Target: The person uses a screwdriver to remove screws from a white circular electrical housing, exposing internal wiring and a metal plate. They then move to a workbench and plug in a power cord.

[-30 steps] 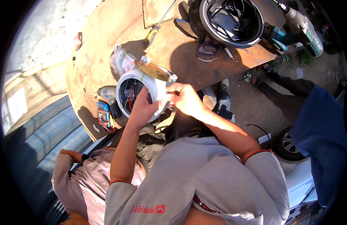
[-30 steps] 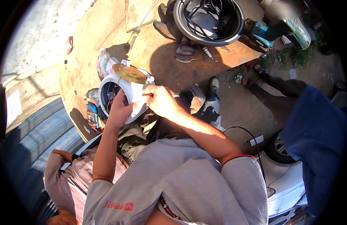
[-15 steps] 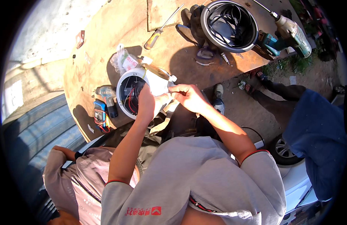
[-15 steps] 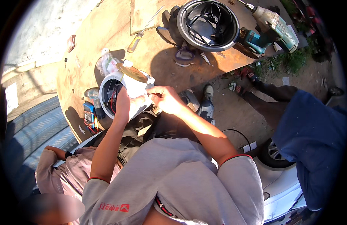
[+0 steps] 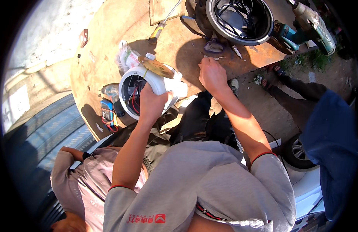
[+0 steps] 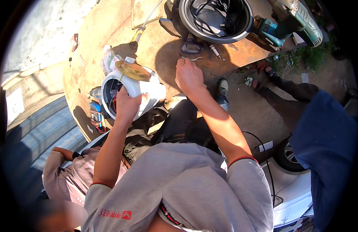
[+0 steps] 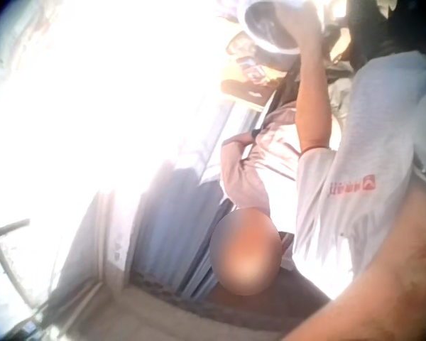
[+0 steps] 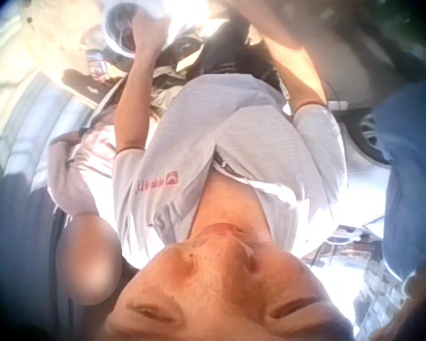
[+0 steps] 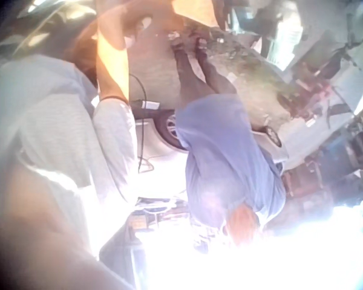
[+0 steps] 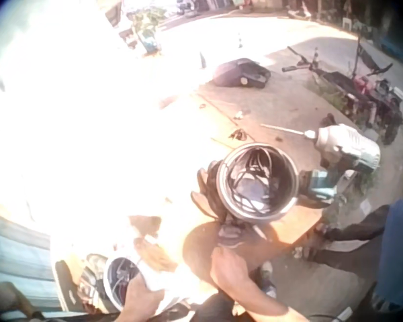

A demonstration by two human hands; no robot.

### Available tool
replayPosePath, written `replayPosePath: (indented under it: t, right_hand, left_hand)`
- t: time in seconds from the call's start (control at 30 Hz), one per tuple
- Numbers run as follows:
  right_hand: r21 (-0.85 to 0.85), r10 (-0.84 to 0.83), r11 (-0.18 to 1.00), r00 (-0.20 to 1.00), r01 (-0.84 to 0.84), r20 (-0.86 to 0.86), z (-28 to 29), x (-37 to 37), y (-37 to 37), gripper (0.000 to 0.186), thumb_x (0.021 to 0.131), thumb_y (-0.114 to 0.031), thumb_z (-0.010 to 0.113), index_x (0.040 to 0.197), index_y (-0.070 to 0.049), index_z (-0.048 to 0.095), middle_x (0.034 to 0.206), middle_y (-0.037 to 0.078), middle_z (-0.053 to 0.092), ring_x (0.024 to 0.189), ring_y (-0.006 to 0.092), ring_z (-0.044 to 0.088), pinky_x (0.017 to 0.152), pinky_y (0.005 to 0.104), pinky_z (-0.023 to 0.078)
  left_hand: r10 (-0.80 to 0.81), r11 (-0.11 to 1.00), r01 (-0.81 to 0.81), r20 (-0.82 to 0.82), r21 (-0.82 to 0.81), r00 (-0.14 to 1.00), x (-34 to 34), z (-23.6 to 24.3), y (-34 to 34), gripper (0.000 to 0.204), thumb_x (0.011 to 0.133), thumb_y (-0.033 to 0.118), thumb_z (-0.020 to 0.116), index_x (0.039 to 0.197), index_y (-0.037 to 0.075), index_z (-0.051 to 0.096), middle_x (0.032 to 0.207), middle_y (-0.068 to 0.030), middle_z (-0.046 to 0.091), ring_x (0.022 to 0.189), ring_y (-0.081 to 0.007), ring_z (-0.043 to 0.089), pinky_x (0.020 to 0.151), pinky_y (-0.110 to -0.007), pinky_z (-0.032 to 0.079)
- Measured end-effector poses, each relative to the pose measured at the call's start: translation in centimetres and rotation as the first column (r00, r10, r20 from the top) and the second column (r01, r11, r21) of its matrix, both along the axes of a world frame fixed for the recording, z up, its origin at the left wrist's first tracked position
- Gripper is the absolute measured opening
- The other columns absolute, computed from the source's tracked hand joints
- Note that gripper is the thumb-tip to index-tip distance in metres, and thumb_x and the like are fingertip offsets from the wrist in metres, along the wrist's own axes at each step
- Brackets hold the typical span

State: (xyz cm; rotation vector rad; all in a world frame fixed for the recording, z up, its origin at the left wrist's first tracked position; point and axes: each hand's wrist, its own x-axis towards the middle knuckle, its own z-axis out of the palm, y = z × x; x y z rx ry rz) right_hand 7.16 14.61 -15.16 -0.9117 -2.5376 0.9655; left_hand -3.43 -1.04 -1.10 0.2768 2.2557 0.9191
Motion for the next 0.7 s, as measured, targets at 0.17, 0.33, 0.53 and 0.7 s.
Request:
replayPosePath:
  t: [0.17,0.33,0.53,0.7]
  right_hand:
    - [-0.773,-0.188,0.633,0.958,-0.049,-0.215,2.9,1.0,-1.8,0.013,0.091,-0.009,0.067,0.095,0.003,0.064,0.089,0.013,0.069,0.077,0.023,0.067,0.068,0.0328,0.055]
    - [-0.935,-0.434,-0.123,0.865,-0.334,-0.252,3.4,0.4,-6.2,0.014,0.098,-0.009,0.065,0.103,0.004,0.066,0.086,0.008,0.069,0.073,0.0139,0.063,0.067,0.0269,0.052]
    - [-0.889,-0.515,-0.262,0.833,-0.377,-0.201,4.0,-0.5,-7.8,0.014,0.097,-0.012,0.067,0.102,0.001,0.066,0.08,0.005,0.066,0.068,0.0127,0.061,0.065,0.0257,0.052]
    - [-0.877,-0.557,-0.295,0.814,-0.379,-0.164,4.2,-0.8,-8.4,0.012,0.097,-0.012,0.067,0.101,-0.001,0.067,0.08,0.003,0.065,0.065,0.0108,0.057,0.062,0.0241,0.048]
  left_hand:
    - [0.028,1.0,-0.028,0.002,0.006,1.0,-0.1,-0.5,-0.6,0.045,0.075,0.001,0.076,0.118,-0.003,0.064,0.106,-0.0095,0.072,0.093,-0.0156,0.068,0.084,-0.031,0.052]
    - [0.046,0.999,-0.045,-0.026,0.029,0.999,0.2,0.0,0.0,0.039,0.074,0.005,0.077,0.111,-0.003,0.066,0.099,-0.0095,0.073,0.087,-0.0154,0.068,0.079,-0.031,0.053]
    - [0.064,0.998,-0.064,-0.013,0.015,0.998,0.3,0.1,0.1,0.04,0.074,0.004,0.077,0.112,-0.003,0.066,0.098,-0.0111,0.074,0.089,-0.0167,0.07,0.079,-0.032,0.054]
    - [0.038,0.998,-0.039,0.016,0.053,0.999,0.1,0.0,-0.1,0.042,0.073,0.004,0.077,0.113,-0.003,0.065,0.097,-0.0122,0.075,0.087,-0.0179,0.071,0.078,-0.033,0.056]
